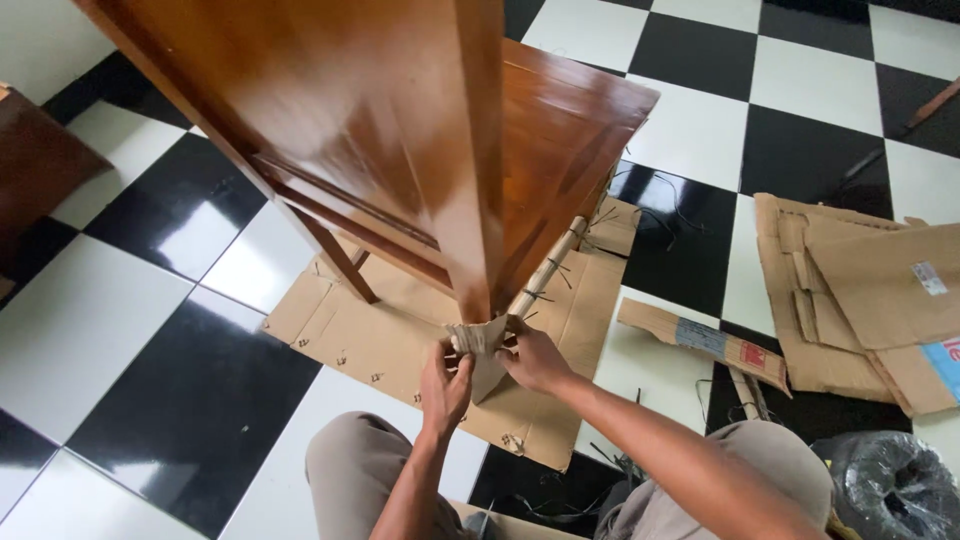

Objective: Wrapping a wooden chair leg with cardboard and securing it with plastic ties

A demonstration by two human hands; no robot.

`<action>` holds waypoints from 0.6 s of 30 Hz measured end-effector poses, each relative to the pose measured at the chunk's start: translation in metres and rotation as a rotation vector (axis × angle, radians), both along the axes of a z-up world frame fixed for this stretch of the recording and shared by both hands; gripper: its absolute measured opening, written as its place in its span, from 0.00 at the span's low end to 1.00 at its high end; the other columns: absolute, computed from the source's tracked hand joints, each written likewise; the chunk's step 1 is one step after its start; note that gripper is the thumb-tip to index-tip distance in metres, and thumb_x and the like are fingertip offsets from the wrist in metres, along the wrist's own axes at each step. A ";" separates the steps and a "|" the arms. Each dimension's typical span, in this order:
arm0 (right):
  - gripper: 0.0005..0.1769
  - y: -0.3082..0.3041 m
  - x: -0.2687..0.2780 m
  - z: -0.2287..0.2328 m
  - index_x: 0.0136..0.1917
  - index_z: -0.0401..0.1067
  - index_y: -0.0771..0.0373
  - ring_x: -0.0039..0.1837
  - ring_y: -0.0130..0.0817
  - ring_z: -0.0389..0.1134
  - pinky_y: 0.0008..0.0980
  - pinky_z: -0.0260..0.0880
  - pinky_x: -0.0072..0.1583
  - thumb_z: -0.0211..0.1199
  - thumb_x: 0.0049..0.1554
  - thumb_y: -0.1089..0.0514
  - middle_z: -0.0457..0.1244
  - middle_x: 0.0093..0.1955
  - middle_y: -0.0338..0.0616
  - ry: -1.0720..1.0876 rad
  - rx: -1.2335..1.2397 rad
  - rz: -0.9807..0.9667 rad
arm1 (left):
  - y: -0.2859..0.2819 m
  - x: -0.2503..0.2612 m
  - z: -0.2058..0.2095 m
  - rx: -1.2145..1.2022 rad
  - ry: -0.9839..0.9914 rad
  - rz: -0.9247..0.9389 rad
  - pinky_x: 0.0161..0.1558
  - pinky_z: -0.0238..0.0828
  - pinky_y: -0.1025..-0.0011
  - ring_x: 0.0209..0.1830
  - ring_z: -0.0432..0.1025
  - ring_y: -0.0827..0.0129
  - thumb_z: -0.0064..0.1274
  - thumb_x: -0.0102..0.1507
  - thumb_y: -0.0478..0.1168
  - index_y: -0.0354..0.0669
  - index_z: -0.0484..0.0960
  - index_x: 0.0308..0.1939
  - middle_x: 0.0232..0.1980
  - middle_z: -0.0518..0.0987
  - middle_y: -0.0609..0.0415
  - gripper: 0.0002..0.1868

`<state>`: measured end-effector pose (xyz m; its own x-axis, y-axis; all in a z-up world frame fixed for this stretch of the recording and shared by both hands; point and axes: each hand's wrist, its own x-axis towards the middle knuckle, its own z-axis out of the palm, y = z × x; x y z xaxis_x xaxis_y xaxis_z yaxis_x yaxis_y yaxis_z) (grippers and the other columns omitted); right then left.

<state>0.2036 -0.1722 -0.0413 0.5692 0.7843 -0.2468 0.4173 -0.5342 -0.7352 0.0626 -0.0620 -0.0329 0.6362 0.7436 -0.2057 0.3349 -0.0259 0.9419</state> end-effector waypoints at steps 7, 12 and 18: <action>0.32 -0.008 -0.022 0.001 0.72 0.57 0.74 0.61 0.61 0.71 0.54 0.80 0.54 0.57 0.61 0.52 0.65 0.64 0.70 0.021 0.092 -0.019 | 0.000 0.007 -0.026 0.036 -0.103 0.054 0.54 0.78 0.54 0.59 0.74 0.46 0.54 0.63 0.46 0.40 0.74 0.64 0.59 0.76 0.36 0.26; 0.28 -0.011 -0.028 -0.039 0.72 0.59 0.74 0.60 0.62 0.71 0.55 0.79 0.54 0.53 0.67 0.51 0.62 0.66 0.70 -0.030 0.202 -0.032 | -0.013 0.012 -0.011 0.095 -0.045 -0.128 0.70 0.63 0.47 0.72 0.62 0.40 0.34 0.70 0.44 0.41 0.63 0.75 0.70 0.68 0.32 0.29; 0.32 -0.013 -0.036 -0.038 0.74 0.55 0.77 0.66 0.67 0.66 0.57 0.74 0.61 0.50 0.69 0.47 0.58 0.68 0.72 -0.021 0.212 -0.026 | -0.013 0.010 -0.026 0.109 -0.058 -0.125 0.70 0.62 0.46 0.74 0.60 0.40 0.36 0.69 0.39 0.43 0.61 0.77 0.71 0.68 0.33 0.30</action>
<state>0.1679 -0.1857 -0.0798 0.5929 0.8026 -0.0660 0.4219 -0.3793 -0.8235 0.0731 -0.0754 -0.0593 0.7333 0.6742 -0.0881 0.2677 -0.1673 0.9489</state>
